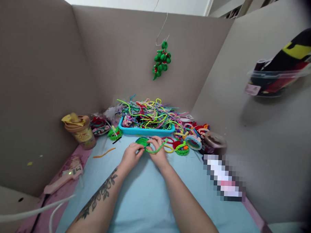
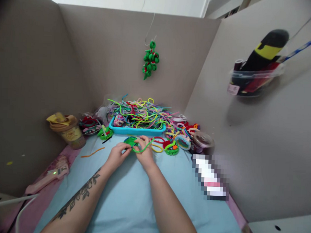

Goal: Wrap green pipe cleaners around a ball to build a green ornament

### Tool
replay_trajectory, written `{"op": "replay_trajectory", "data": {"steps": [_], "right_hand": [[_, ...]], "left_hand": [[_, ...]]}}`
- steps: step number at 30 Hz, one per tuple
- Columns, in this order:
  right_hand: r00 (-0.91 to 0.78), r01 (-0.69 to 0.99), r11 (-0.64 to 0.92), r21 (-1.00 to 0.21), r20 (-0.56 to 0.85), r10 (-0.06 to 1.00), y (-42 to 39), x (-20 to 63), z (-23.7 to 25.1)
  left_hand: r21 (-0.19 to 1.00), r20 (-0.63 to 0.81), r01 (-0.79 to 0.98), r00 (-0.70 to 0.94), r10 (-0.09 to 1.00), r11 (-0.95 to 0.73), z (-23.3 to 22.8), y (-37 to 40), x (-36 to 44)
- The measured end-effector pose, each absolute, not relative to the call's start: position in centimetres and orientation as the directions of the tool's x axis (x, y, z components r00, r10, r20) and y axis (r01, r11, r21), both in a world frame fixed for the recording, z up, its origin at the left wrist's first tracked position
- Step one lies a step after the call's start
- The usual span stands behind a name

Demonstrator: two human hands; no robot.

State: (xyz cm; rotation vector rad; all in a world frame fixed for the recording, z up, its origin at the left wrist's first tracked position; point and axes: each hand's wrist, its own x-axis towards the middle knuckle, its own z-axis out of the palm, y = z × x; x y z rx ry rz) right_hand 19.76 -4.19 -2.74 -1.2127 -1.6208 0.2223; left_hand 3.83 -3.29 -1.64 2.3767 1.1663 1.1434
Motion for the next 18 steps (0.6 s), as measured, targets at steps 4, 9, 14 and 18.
{"op": "replay_trajectory", "data": {"steps": [4,9,14,18], "right_hand": [[-0.178,0.734,0.517,-0.440,0.610,0.772,-4.0,20.5,-2.7],[-0.244,0.710,0.549,-0.442,0.576,0.780,-3.8,20.5,-2.9],[-0.233,0.585,0.593,-0.554,0.585,0.777,-3.9,20.2,-3.2],[-0.249,0.502,0.612,-0.611,0.575,0.779,-3.9,20.1,-3.5]], "left_hand": [[0.382,0.505,0.570,0.530,0.681,-0.727,-0.8,-3.3,3.1],[0.379,0.461,0.554,0.581,0.671,-0.741,-0.2,-3.4,2.8],[0.491,0.394,0.531,0.572,0.719,-0.691,-0.2,-3.3,2.6],[0.594,0.318,0.516,0.554,0.769,-0.618,0.0,-3.2,2.3]]}}
